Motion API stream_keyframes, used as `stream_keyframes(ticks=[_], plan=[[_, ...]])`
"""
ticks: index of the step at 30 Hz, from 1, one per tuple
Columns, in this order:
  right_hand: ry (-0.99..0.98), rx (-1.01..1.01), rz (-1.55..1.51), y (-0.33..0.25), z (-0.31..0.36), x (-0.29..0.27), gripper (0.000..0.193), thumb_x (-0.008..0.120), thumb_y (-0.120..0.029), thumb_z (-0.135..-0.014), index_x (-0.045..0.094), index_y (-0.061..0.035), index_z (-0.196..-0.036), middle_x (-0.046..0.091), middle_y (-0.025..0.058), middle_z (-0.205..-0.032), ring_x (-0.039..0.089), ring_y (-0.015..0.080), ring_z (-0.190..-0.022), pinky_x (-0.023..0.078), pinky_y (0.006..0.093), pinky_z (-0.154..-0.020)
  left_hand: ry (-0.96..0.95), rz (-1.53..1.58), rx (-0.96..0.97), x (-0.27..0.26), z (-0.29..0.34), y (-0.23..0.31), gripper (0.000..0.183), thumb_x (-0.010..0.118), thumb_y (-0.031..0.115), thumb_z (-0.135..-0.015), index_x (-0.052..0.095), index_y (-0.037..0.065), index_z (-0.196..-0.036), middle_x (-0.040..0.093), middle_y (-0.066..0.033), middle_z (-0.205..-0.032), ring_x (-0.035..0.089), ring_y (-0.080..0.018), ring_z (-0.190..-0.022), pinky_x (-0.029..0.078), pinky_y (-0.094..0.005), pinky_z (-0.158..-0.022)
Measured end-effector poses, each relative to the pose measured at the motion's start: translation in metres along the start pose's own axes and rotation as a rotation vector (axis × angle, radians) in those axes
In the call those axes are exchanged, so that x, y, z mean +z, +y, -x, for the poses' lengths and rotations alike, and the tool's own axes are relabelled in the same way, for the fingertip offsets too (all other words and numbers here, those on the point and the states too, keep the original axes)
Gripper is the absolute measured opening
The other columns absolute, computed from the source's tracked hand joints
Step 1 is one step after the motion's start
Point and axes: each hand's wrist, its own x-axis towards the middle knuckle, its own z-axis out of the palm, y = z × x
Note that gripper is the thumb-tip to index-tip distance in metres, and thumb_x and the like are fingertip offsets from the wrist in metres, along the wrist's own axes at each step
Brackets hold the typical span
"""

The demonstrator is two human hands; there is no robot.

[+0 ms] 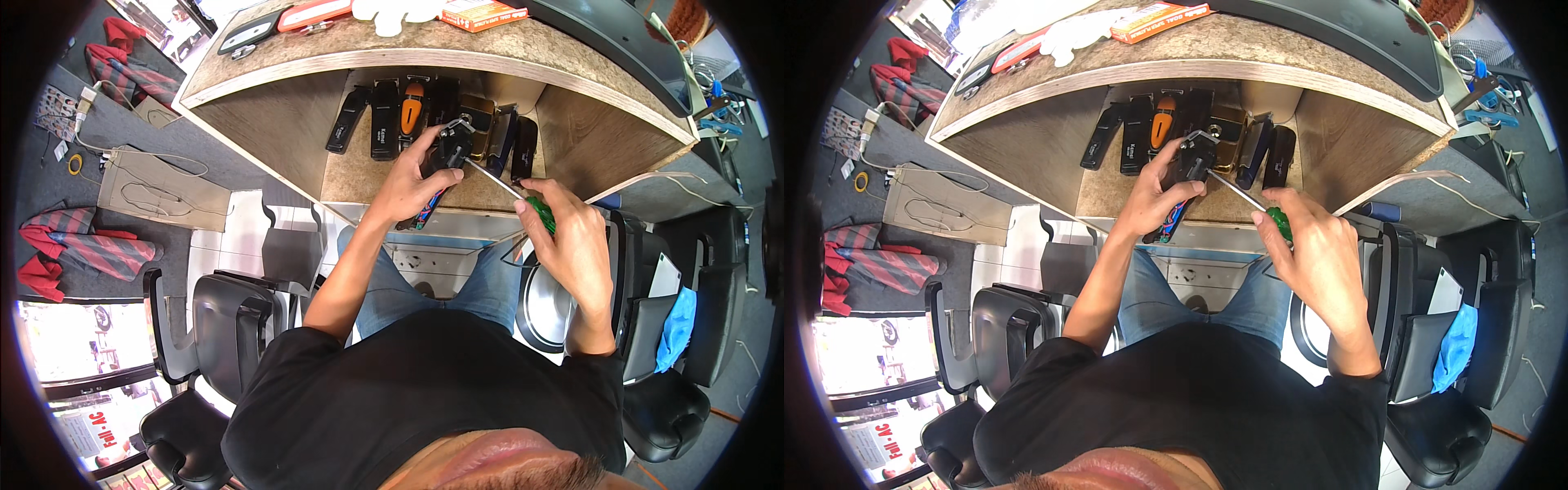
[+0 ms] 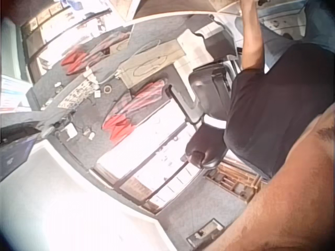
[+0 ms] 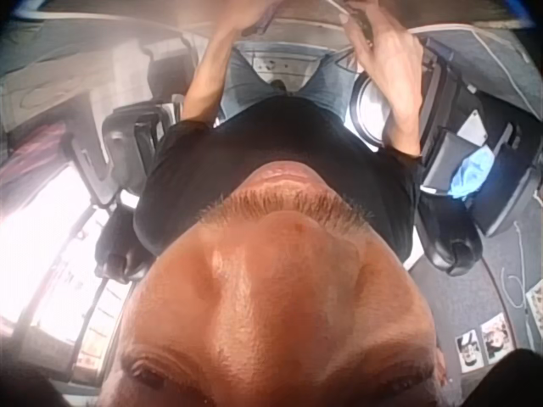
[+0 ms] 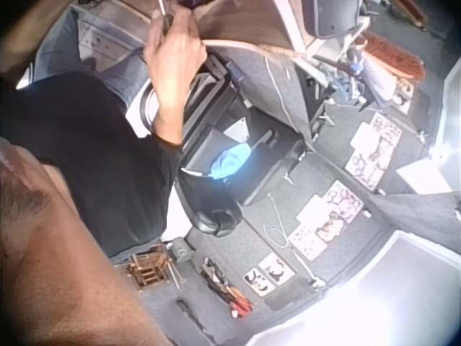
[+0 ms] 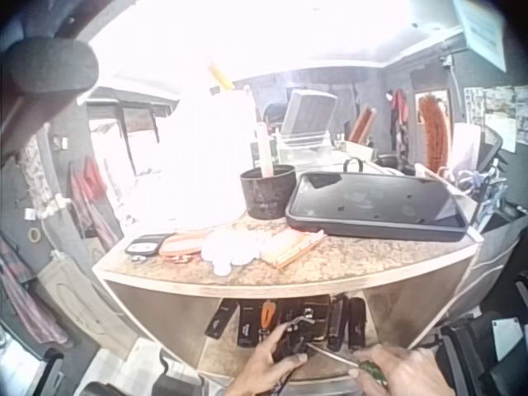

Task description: The person is repairing a hair clipper by using a screwdriver to remove screws from the casing and internal electronic components while working at a barber station.

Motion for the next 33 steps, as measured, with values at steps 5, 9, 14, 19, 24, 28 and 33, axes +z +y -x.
stream_keyframes(ticks=[5,9,14,19,24,28,33], plan=[[-0.069,0.176,0.066,-0.007,-0.003,-0.006,0.026,0.07,-0.027,-0.102,0.07,-0.0018,-0.107,0.066,0.016,-0.059,0.073,0.0381,-0.063,0.057,0.0454,-0.063,-0.004,0.048,-0.026,-0.002,0.0,-0.003,0.064,0.077,0.007,-0.09,0.05,0.0,-0.148,0.065,-0.0023,-0.112,0.059,-0.0103,-0.099,0.05,-0.0281,-0.088],[-0.043,0.151,0.03,0.001,0.001,-0.006,0.02,0.058,-0.015,-0.102,0.061,-0.0014,-0.116,0.059,0.0149,-0.05,0.069,0.04,-0.056,0.056,0.0482,-0.063,0.006,0.052,-0.005,-0.001,-0.001,-0.006,0.063,0.077,0.006,-0.09,0.051,-0.001,-0.148,0.065,-0.0017,-0.111,0.059,-0.0098,-0.097,0.05,-0.0274,-0.086],[-0.089,0.126,-0.049,-0.001,0.007,-0.014,0.033,0.052,-0.003,-0.096,0.05,-0.0027,-0.129,0.061,0.0121,-0.053,0.069,0.0362,-0.055,0.055,0.0485,-0.063,0.001,0.077,-0.021,0.002,-0.001,0.0,0.062,0.073,0.003,-0.092,0.049,-0.003,-0.148,0.067,-0.0051,-0.105,0.064,-0.012,-0.093,0.053,-0.0292,-0.084],[-0.083,0.128,-0.154,-0.005,0.011,-0.025,0.038,0.063,0.0,-0.095,0.051,-0.0031,-0.132,0.065,0.0106,-0.072,0.071,0.0293,-0.059,0.054,0.0428,-0.062,0.012,0.108,-0.023,0.001,-0.001,0.001,0.06,0.075,0.002,-0.093,0.049,-0.005,-0.147,0.068,-0.006,-0.105,0.066,-0.0115,-0.093,0.054,-0.0283,-0.083],[0.023,-0.04,-0.184,0.001,0.013,-0.022,0.04,0.071,-0.002,-0.095,0.058,-0.0038,-0.132,0.066,0.0121,-0.09,0.07,0.0265,-0.061,0.053,0.0392,-0.062,0.008,0.082,-0.024,0.003,-0.001,0.003,0.06,0.075,0.002,-0.093,0.049,-0.005,-0.146,0.068,-0.006,-0.104,0.067,-0.0123,-0.092,0.055,-0.0292,-0.082],[0.01,-0.037,-0.203,-0.004,0.013,-0.021,0.038,0.075,-0.006,-0.095,0.062,-0.0015,-0.131,0.066,0.0155,-0.104,0.068,0.0236,-0.06,0.053,0.0374,-0.061,0.018,0.087,-0.017,0.002,-0.001,0.002,0.061,0.075,0.003,-0.093,0.049,-0.005,-0.147,0.068,-0.0062,-0.103,0.067,-0.0129,-0.091,0.055,-0.0297,-0.081],[0.066,0.112,-0.227,-0.005,0.013,-0.01,0.029,0.069,-0.016,-0.104,0.063,-0.001,-0.128,0.069,0.0165,-0.087,0.068,0.0232,-0.053,0.052,0.0359,-0.056,0.019,0.071,-0.017,0.003,-0.002,0.003,0.062,0.074,0.004,-0.092,0.048,-0.005,-0.148,0.069,-0.0066,-0.103,0.067,-0.0136,-0.09,0.055,-0.0303,-0.082]])
